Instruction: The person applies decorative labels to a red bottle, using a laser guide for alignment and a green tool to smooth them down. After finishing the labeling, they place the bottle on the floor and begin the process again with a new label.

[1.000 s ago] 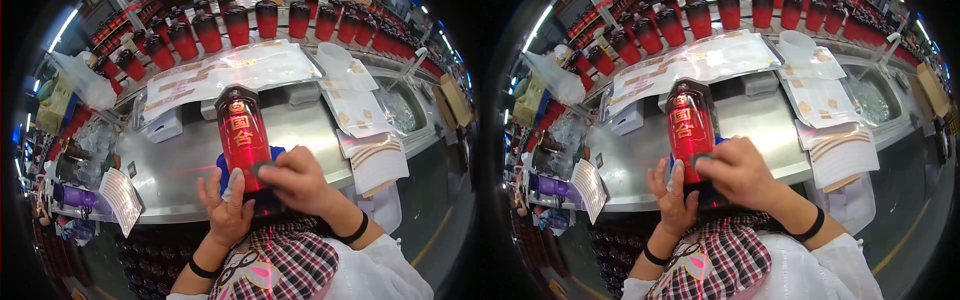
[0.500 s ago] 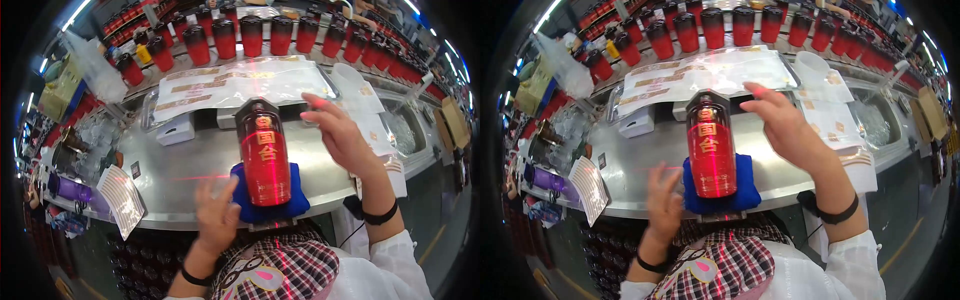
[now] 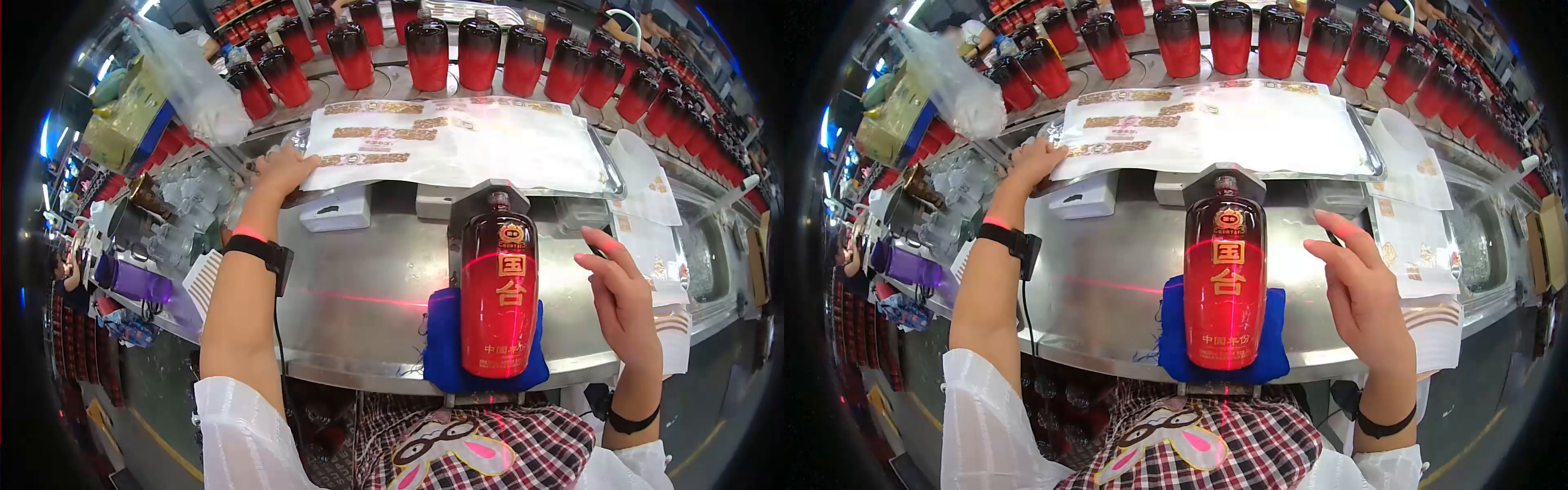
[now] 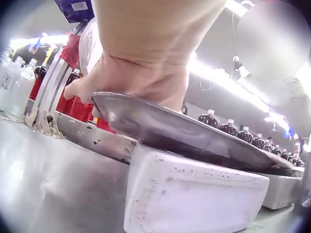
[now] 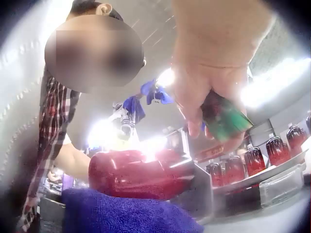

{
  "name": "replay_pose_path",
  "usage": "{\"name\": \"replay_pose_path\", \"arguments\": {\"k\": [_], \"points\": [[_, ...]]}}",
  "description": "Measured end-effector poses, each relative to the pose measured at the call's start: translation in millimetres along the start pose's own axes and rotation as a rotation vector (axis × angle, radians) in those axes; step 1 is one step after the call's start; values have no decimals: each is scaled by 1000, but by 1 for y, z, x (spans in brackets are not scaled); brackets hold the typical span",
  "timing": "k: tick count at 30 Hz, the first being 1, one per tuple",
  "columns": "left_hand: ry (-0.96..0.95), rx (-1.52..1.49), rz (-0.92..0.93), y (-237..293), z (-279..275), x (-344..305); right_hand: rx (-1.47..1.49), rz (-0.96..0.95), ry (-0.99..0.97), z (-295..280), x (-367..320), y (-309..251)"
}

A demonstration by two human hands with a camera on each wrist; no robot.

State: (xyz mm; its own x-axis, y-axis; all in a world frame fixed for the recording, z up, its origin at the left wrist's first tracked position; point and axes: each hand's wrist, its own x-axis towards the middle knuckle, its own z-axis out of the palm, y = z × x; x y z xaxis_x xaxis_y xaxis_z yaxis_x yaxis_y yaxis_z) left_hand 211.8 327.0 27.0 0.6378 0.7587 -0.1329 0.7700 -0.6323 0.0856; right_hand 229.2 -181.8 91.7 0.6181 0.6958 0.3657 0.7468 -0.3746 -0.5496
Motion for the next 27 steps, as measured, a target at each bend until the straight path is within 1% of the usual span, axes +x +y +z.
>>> {"name": "replay_pose_path", "arguments": {"k": [2, 5, 8, 10, 11, 12, 13, 15, 16, 19, 22, 25, 27], "points": [[-35, 15, -36, 5, 2, 6, 3, 5, 14, 0, -3, 6], [-91, 48, -8, -8, 14, 37, 6, -24, 29, 5, -5, 14], [5, 69, -55, 12, -16, -10, 17, 1, 32, 7, -8, 14], [143, -18, -84, -13, -5, 7, 36, 27, 26, 4, -13, 15], [211, -62, -99, -20, -7, 7, 21, 11, 34, 4, -15, 17], [133, -151, -140, -27, -12, 10, 5, -6, 40, 3, -17, 21], [159, -169, -135, -29, -9, 11, -11, -23, 46, 4, -18, 23], [211, -207, -127, -34, 6, 14, 34, 15, 40, 8, -20, 21], [371, -154, -118, -35, 22, 16, 56, 32, 37, 9, -20, 20], [87, -326, -122, -42, 28, 25, 30, -1, 45, 9, -19, 20], [-153, -711, -47, -65, 35, 40, 55, 67, 40, 4, -23, 21], [-90, -635, 57, -60, 20, 24, 29, 19, 39, 7, -23, 25], [-100, -630, 47, -50, 10, 12, 38, 19, 40, 9, -23, 24]]}}
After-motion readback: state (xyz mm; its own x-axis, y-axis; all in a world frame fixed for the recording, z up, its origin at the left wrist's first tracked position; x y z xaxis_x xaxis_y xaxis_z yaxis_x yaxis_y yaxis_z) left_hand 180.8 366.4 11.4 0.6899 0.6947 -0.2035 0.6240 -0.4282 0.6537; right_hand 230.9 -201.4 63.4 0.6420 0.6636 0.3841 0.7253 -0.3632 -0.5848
